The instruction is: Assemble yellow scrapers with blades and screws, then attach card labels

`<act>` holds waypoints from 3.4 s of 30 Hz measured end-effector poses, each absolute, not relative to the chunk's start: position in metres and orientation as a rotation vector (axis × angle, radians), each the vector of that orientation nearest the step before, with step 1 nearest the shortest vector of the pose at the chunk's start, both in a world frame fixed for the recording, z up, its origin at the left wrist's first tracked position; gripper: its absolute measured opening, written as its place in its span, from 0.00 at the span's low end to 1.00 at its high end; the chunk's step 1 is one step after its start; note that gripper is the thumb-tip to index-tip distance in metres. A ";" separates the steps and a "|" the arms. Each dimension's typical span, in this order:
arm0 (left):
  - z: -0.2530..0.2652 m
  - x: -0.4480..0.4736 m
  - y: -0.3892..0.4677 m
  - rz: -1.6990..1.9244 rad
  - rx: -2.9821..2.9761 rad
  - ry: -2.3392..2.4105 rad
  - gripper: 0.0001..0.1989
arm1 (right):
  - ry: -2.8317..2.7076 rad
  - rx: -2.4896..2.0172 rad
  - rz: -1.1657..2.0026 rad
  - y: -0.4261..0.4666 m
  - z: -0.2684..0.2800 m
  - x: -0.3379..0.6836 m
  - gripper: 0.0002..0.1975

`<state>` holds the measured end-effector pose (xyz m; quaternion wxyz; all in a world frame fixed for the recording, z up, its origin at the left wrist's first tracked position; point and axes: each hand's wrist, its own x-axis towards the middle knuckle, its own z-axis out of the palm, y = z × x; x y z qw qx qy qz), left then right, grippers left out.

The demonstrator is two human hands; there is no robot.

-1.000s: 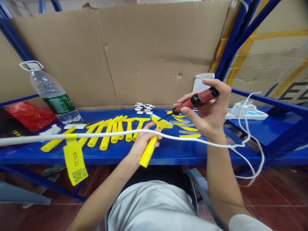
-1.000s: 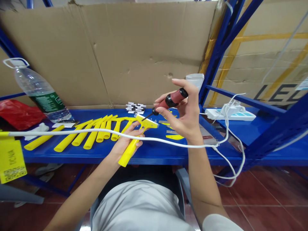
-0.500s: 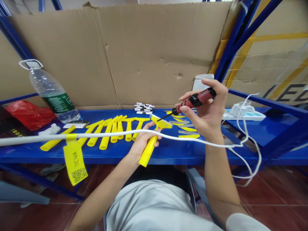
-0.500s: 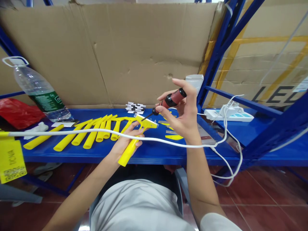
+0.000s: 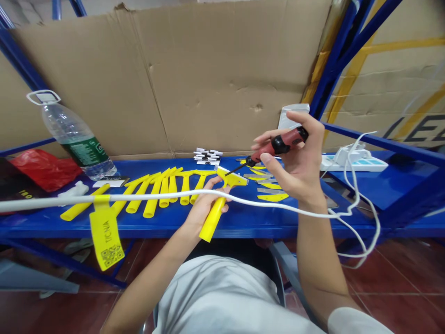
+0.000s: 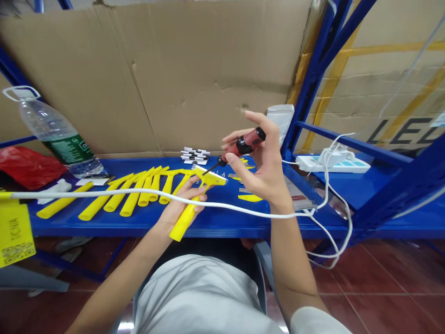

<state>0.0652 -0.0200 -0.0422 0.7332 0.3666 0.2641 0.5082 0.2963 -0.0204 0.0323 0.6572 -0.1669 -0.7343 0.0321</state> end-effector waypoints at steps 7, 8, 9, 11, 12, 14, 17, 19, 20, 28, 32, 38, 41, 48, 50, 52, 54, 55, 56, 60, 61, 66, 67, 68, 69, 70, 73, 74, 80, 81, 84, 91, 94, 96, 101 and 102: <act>-0.039 0.065 -0.021 1.125 0.761 0.570 0.32 | -1.704 -0.398 0.125 -0.019 0.031 0.295 0.38; -0.039 0.065 -0.021 1.125 0.759 0.563 0.32 | -1.694 -0.389 0.097 -0.018 0.031 0.295 0.37; -0.039 0.065 -0.021 1.123 0.759 0.556 0.33 | -1.685 -0.378 0.075 -0.017 0.031 0.294 0.37; -0.040 0.065 -0.021 1.122 0.763 0.548 0.33 | -1.679 -0.372 0.077 -0.018 0.031 0.293 0.36; -0.040 0.065 -0.021 1.121 0.764 0.547 0.34 | -1.683 -0.374 0.097 -0.018 0.032 0.293 0.36; -0.040 0.064 -0.020 1.117 0.760 0.548 0.34 | -1.697 -0.380 0.144 -0.021 0.033 0.292 0.36; -0.040 0.063 -0.019 1.111 0.741 0.549 0.34 | -1.717 -0.393 0.182 -0.025 0.033 0.290 0.36; -0.040 0.063 -0.019 1.111 0.728 0.546 0.35 | -1.718 -0.415 0.175 -0.025 0.032 0.290 0.35; -0.040 0.063 -0.019 1.109 0.724 0.542 0.35 | -1.716 -0.429 0.156 -0.024 0.031 0.290 0.34; -0.037 0.065 -0.021 1.106 0.748 0.555 0.33 | -1.694 -0.368 0.091 -0.018 0.030 0.293 0.32; -0.036 0.065 -0.022 1.124 0.721 0.572 0.31 | -1.735 -0.393 0.183 -0.021 0.030 0.294 0.33; -0.036 0.067 -0.023 1.129 0.709 0.549 0.30 | -1.733 -0.380 0.089 -0.012 0.027 0.294 0.32; -0.037 0.067 -0.024 1.140 0.707 0.560 0.30 | -1.724 -0.378 0.098 -0.015 0.028 0.293 0.34; -0.035 0.067 -0.026 1.145 0.669 0.547 0.30 | -1.737 -0.392 0.221 -0.021 0.028 0.290 0.35; -0.034 0.067 -0.026 1.140 0.658 0.551 0.30 | -1.733 -0.361 0.183 -0.016 0.027 0.291 0.34; -0.034 0.067 -0.025 1.128 0.655 0.548 0.31 | -1.732 -0.349 0.123 -0.012 0.026 0.292 0.34; -0.034 0.067 -0.024 1.126 0.654 0.549 0.31 | -1.735 -0.349 0.120 -0.012 0.026 0.292 0.34; -0.035 0.067 -0.024 1.131 0.653 0.554 0.31 | -1.736 -0.347 0.142 -0.013 0.027 0.292 0.35; -0.035 0.067 -0.024 1.137 0.652 0.558 0.31 | -1.738 -0.342 0.169 -0.015 0.027 0.291 0.36; -0.037 0.067 -0.025 1.147 0.646 0.542 0.31 | -1.749 -0.353 0.233 -0.021 0.028 0.291 0.38; -0.037 0.067 -0.026 1.148 0.642 0.535 0.31 | -1.754 -0.364 0.235 -0.021 0.028 0.291 0.38; -0.035 0.068 -0.025 1.153 0.624 0.541 0.32 | -1.768 -0.353 0.131 -0.014 0.026 0.290 0.34; -0.035 0.068 -0.025 1.153 0.628 0.550 0.32 | -1.755 -0.351 0.109 -0.013 0.026 0.290 0.33; -0.035 0.068 -0.025 1.153 0.633 0.558 0.32 | -1.737 -0.357 0.095 -0.012 0.025 0.289 0.33; -0.036 0.068 -0.024 1.155 0.639 0.565 0.32 | -1.724 -0.366 0.091 -0.012 0.025 0.289 0.34; -0.036 0.068 -0.024 1.157 0.643 0.572 0.32 | -1.720 -0.375 0.098 -0.013 0.025 0.289 0.34; -0.037 0.068 -0.023 1.166 0.658 0.582 0.31 | -1.741 -0.383 0.178 -0.016 0.026 0.291 0.37; -0.037 0.068 -0.024 1.169 0.666 0.581 0.31 | -1.754 -0.376 0.206 -0.016 0.027 0.291 0.37; -0.035 0.068 -0.026 1.160 0.676 0.575 0.30 | -1.781 -0.336 0.156 -0.010 0.027 0.293 0.35; -0.035 0.067 -0.026 1.159 0.676 0.571 0.30 | -1.777 -0.334 0.135 -0.009 0.027 0.293 0.35; -0.037 0.067 -0.026 1.154 0.689 0.559 0.31 | -1.742 -0.350 0.114 -0.008 0.026 0.292 0.36; -0.041 0.065 -0.024 1.166 0.719 0.562 0.32 | -1.744 -0.371 0.233 -0.020 0.027 0.289 0.35; -0.041 0.066 -0.023 1.164 0.732 0.559 0.31 | -1.746 -0.386 0.228 -0.021 0.028 0.288 0.35; -0.041 0.066 -0.023 1.162 0.736 0.557 0.31 | -1.724 -0.375 0.211 -0.020 0.028 0.287 0.38; -0.041 0.067 -0.024 1.156 0.743 0.558 0.32 | -1.702 -0.397 0.164 -0.009 0.025 0.292 0.43; -0.041 0.067 -0.024 1.156 0.750 0.563 0.32 | -1.710 -0.398 0.142 -0.005 0.024 0.293 0.43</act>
